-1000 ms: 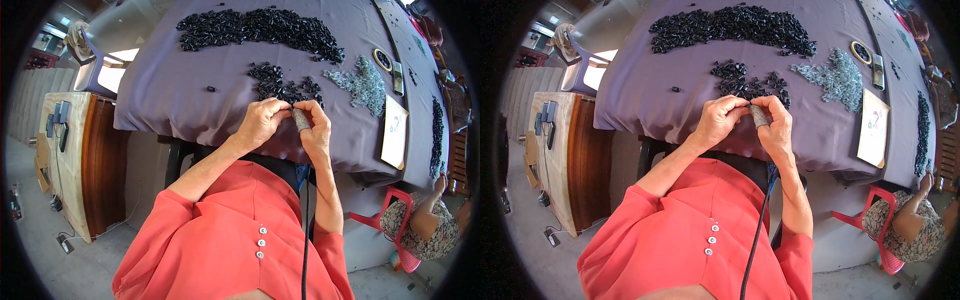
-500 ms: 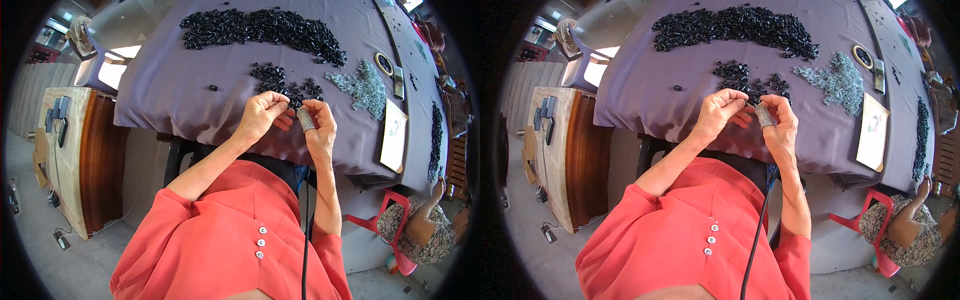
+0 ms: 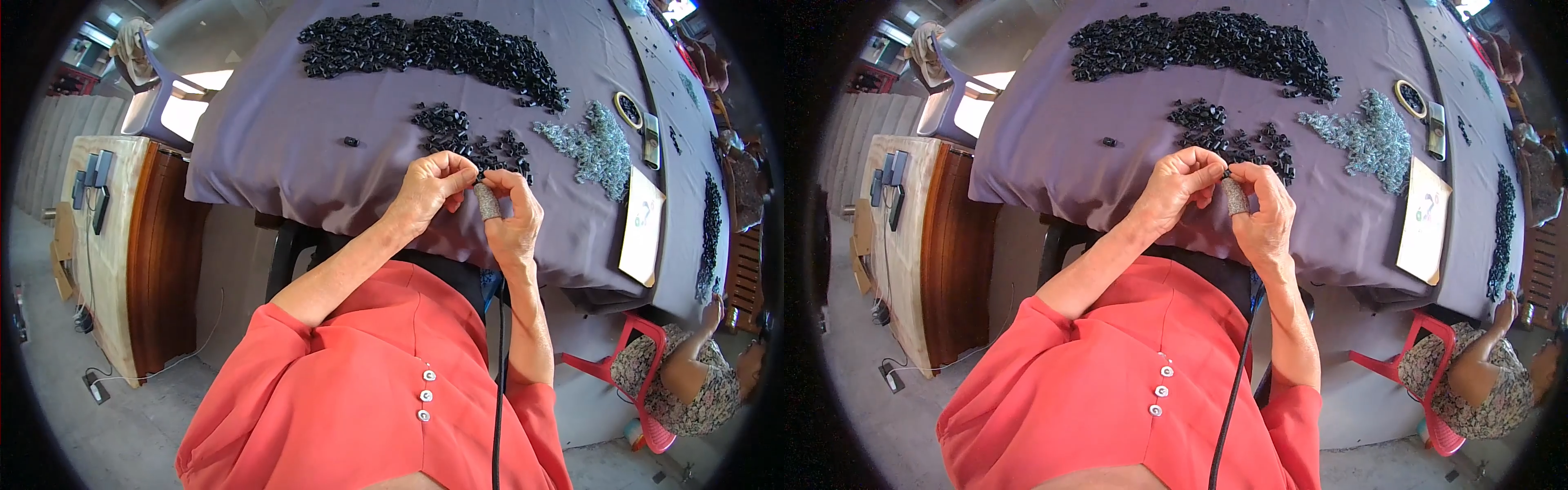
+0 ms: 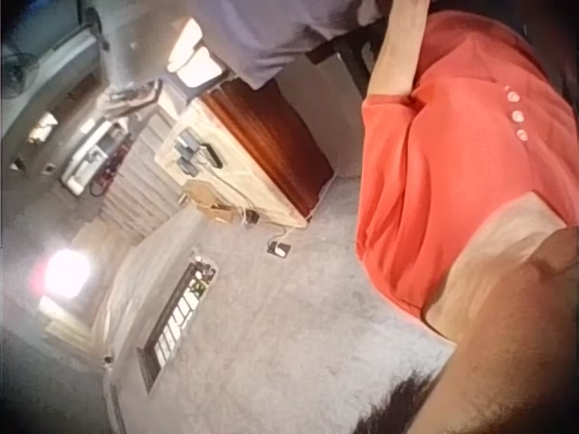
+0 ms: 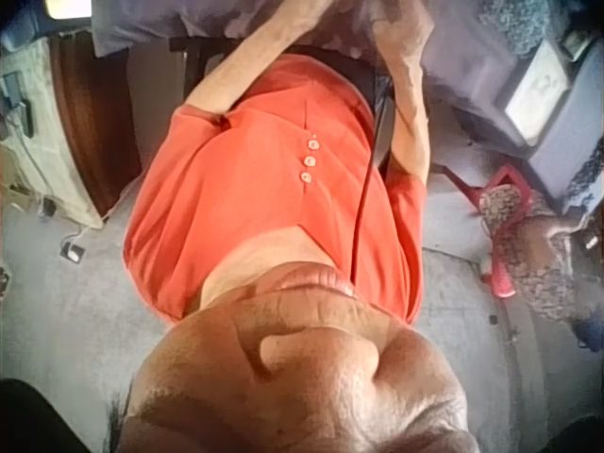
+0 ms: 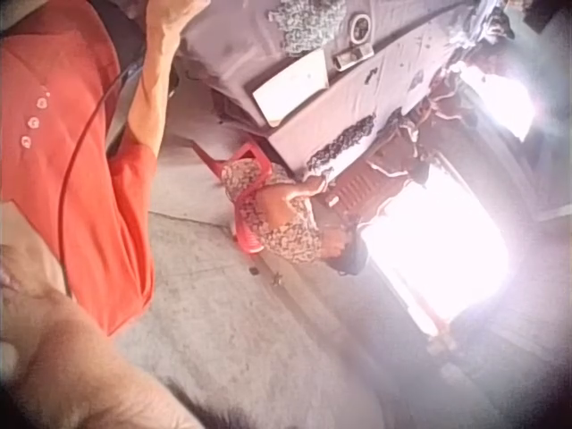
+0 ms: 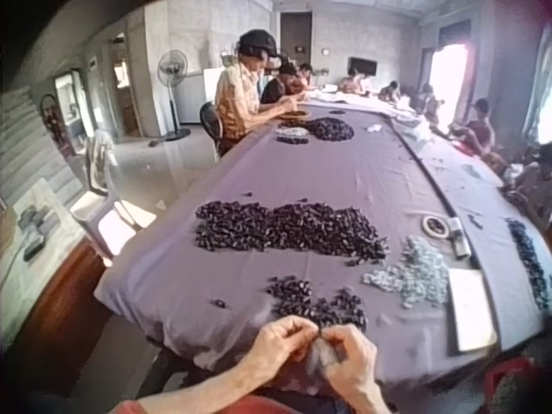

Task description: The person assembles small black plastic components with clear plastic base pieces by hand at a workshop table.

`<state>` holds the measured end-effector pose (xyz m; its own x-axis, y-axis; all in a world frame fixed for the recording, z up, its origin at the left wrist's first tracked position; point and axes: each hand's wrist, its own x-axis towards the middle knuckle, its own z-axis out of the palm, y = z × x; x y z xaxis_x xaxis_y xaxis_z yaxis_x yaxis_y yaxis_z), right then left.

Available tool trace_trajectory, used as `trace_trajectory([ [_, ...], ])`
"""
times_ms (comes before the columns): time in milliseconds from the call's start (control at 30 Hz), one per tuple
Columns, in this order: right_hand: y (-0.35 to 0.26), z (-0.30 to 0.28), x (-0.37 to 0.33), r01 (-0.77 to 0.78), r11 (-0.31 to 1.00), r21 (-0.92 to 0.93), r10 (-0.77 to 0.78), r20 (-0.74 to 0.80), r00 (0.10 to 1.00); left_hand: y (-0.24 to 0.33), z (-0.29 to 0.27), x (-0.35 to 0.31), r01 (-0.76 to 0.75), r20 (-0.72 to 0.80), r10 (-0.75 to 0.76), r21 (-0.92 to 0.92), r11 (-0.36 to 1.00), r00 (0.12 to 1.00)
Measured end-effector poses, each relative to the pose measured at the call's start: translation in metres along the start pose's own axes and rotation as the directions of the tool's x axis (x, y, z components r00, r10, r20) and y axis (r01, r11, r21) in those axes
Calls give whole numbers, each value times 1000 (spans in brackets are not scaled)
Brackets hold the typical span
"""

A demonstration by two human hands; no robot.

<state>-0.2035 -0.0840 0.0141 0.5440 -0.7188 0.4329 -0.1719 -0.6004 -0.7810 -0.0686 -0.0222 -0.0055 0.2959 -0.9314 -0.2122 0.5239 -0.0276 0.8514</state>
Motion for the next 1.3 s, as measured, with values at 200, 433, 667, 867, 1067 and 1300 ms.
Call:
trace_trajectory([
  [200,7,-1,-1,-133,982,132,120,105,987,2,-9,-4,-5,86,5,2,1000,996],
  [433,8,2,-2,-283,931,229,244,187,952,4,-13,-8,48,169,-48,2,999,984],
  [667,6,-9,20,-155,987,-52,160,130,978,3,-20,-6,53,38,-46,-215,975,998],
  [867,23,-1,56,73,924,-376,10,215,976,4,-25,-5,26,16,-22,-262,965,1000],
  [1067,20,4,75,162,824,-543,40,342,939,4,-27,-5,23,54,-8,-284,959,999],
  [1300,16,14,80,222,729,-647,74,398,915,5,-27,-3,36,77,-17,-257,966,997],
])
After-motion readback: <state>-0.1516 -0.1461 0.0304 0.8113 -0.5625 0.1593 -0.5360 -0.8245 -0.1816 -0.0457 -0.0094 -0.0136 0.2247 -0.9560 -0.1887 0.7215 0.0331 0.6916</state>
